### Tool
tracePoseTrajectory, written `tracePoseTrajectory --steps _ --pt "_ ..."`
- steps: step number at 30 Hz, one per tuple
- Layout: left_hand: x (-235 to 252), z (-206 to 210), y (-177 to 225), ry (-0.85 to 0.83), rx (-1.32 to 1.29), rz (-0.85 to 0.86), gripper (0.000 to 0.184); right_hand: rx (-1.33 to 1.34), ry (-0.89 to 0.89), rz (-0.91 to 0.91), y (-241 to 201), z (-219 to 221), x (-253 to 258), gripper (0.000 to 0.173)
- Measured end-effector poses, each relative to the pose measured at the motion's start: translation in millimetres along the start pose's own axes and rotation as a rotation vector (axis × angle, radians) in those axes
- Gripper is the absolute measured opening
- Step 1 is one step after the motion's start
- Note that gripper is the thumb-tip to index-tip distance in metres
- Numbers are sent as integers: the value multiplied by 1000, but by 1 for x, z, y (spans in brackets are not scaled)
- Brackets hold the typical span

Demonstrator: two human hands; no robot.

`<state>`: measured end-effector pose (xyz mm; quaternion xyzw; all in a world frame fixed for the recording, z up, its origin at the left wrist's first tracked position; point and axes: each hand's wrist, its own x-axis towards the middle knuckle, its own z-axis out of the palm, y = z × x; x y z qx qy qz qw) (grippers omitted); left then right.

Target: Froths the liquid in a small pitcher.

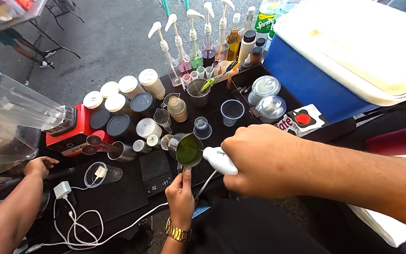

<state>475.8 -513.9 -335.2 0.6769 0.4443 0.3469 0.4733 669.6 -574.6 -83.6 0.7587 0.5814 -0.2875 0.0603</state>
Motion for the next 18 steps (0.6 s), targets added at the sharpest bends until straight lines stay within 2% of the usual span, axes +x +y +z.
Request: tracePoseTrajectory --steps 18 --pt "2 -1 -2 3 3 -11 30 -7 -23 14 -2 -1 1 25"
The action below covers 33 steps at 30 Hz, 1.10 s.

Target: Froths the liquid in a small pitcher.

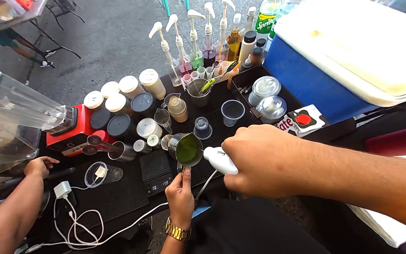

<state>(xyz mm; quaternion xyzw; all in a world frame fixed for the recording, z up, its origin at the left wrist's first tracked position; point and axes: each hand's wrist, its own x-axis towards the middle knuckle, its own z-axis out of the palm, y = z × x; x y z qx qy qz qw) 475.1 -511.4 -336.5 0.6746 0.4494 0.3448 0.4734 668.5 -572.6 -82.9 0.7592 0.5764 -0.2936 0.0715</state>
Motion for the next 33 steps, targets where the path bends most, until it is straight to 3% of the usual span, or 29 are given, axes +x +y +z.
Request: tracePoseTrajectory --steps 33 --pt "-6 0 -1 9 -21 -13 28 4 -37 -13 -2 -1 -3 26"
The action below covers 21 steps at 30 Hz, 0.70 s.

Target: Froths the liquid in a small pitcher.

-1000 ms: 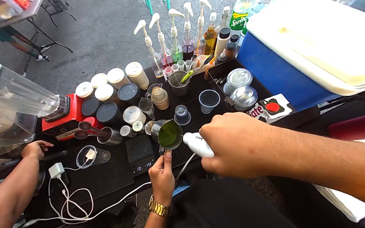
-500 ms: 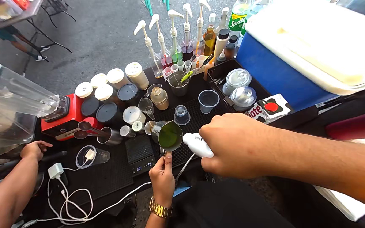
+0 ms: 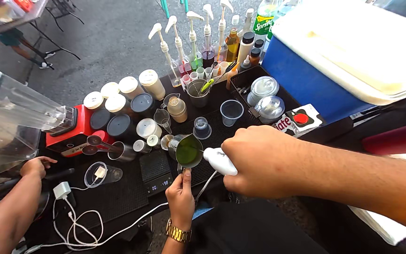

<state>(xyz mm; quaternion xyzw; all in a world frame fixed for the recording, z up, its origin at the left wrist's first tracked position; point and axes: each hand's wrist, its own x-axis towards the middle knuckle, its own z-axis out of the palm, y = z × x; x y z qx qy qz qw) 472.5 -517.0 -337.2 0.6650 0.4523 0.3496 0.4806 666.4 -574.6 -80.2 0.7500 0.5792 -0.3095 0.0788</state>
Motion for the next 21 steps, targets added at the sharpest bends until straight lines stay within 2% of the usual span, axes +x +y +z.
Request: tracePoseTrajectory --steps 21 --pt "1 -1 0 -1 41 21 29 -9 22 27 -2 2 0 25"
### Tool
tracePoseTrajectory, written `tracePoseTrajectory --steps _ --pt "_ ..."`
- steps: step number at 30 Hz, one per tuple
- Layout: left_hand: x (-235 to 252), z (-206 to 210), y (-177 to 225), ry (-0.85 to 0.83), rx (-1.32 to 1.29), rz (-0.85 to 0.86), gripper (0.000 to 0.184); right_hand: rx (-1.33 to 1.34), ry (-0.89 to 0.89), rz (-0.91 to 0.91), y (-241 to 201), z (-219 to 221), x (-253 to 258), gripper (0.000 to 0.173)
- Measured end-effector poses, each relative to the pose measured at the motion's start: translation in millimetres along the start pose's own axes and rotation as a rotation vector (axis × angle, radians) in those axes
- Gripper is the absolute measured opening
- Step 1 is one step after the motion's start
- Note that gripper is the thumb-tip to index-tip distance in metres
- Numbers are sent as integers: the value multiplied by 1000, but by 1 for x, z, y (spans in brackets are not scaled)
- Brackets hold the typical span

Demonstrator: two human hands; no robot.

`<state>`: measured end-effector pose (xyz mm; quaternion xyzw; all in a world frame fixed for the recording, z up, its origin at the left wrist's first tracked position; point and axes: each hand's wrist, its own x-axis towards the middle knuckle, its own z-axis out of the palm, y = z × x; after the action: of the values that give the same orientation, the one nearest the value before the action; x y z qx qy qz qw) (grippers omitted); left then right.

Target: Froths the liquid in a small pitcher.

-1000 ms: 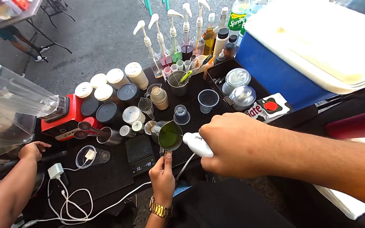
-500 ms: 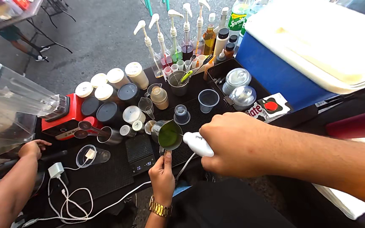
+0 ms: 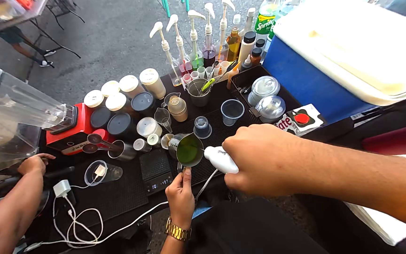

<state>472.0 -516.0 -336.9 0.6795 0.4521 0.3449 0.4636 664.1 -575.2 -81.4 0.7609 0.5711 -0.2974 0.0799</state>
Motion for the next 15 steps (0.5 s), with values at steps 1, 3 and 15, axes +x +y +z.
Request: tracePoseTrajectory --steps 1,3,15 --pt "0 0 0 -1 3 3 29 0 0 2 0 0 0 25" --pt "1 0 1 1 -1 3 29 -1 5 6 0 0 0 25" --pt "1 0 3 4 -3 -18 28 -1 7 -4 2 1 1 25"
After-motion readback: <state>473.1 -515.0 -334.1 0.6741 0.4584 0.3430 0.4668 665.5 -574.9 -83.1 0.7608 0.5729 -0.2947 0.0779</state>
